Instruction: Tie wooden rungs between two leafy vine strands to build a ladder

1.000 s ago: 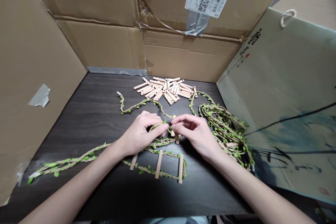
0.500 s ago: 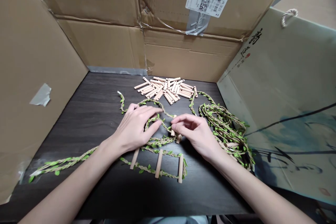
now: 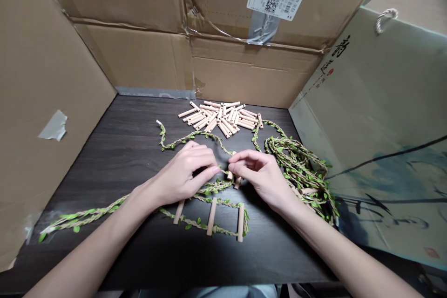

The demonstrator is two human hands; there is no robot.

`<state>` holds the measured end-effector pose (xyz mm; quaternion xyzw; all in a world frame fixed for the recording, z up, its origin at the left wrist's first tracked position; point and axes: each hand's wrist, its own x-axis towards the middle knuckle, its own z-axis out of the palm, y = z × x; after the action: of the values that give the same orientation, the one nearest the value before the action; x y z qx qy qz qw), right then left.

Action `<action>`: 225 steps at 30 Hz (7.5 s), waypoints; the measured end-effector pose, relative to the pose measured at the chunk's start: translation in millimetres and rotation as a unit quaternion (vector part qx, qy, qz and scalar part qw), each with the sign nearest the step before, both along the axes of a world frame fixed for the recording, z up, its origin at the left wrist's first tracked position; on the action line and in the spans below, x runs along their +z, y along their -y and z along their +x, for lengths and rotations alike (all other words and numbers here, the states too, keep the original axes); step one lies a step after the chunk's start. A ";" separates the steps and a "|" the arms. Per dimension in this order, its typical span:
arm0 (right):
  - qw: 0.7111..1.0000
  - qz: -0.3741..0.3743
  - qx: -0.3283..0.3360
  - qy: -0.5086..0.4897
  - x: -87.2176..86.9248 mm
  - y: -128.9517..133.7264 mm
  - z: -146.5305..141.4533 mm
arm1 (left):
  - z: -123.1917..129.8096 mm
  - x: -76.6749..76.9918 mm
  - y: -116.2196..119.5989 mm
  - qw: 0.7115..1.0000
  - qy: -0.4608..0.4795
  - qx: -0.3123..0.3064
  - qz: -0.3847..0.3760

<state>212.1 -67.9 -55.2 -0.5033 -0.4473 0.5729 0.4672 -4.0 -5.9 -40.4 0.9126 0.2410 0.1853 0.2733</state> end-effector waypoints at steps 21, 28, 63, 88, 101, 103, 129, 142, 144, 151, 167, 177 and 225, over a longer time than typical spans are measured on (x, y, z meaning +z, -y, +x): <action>1.000 -0.003 -0.004 -0.011 3.0 1.0 -3.9 | -1.3 3.6 -1.1 0.994 0.052 0.049 -0.083; 1.000 0.005 -0.003 -0.006 2.1 1.2 -3.2 | 1.4 3.4 0.9 0.998 0.026 0.019 -0.054; 1.000 0.008 -0.019 -0.002 3.3 0.1 -2.8 | 1.8 -4.8 0.6 0.998 -0.031 0.058 0.017; 1.000 0.009 -0.012 0.027 0.7 -0.7 0.6 | -3.3 2.7 -2.8 0.997 -0.067 0.027 0.012; 0.999 0.010 -0.004 0.038 2.2 -1.5 0.6 | -4.2 3.4 -0.6 0.997 -0.071 0.014 0.007; 0.999 0.011 -0.005 0.035 2.3 -1.7 0.2 | -2.0 1.3 1.1 0.998 -0.066 0.007 0.006; 1.000 0.012 0.003 0.025 2.6 -1.2 2.3 | -1.6 2.9 0.7 0.998 -0.056 0.009 -0.023; 0.999 0.036 0.010 0.033 -3.1 0.0 1.9 | -3.9 6.5 0.1 0.998 -0.021 -0.023 -0.061; 0.998 0.049 0.015 0.044 -3.5 1.1 0.7 | -4.0 7.3 -0.5 0.997 -0.025 -0.017 -0.065; 0.964 0.136 0.053 0.220 -4.3 4.4 3.4 | -13.1 6.6 -10.1 0.987 -0.145 0.068 -0.018; 0.842 0.170 0.199 0.472 10.1 1.3 25.8 | -11.1 -6.0 -4.6 0.986 -0.141 0.031 0.086; 0.843 0.158 0.203 0.472 14.1 -2.7 34.6 | -12.1 0.0 -6.5 0.989 -0.127 0.058 0.043; 0.740 0.235 -0.159 0.610 58.9 141.0 66.2 | 1.1 -2.9 10.9 0.988 -0.147 0.018 0.036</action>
<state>278.3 -208.9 3.7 -0.6831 -0.6705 -0.0626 0.2827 -3.0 -16.8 -43.3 0.9347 0.2879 0.0624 0.1989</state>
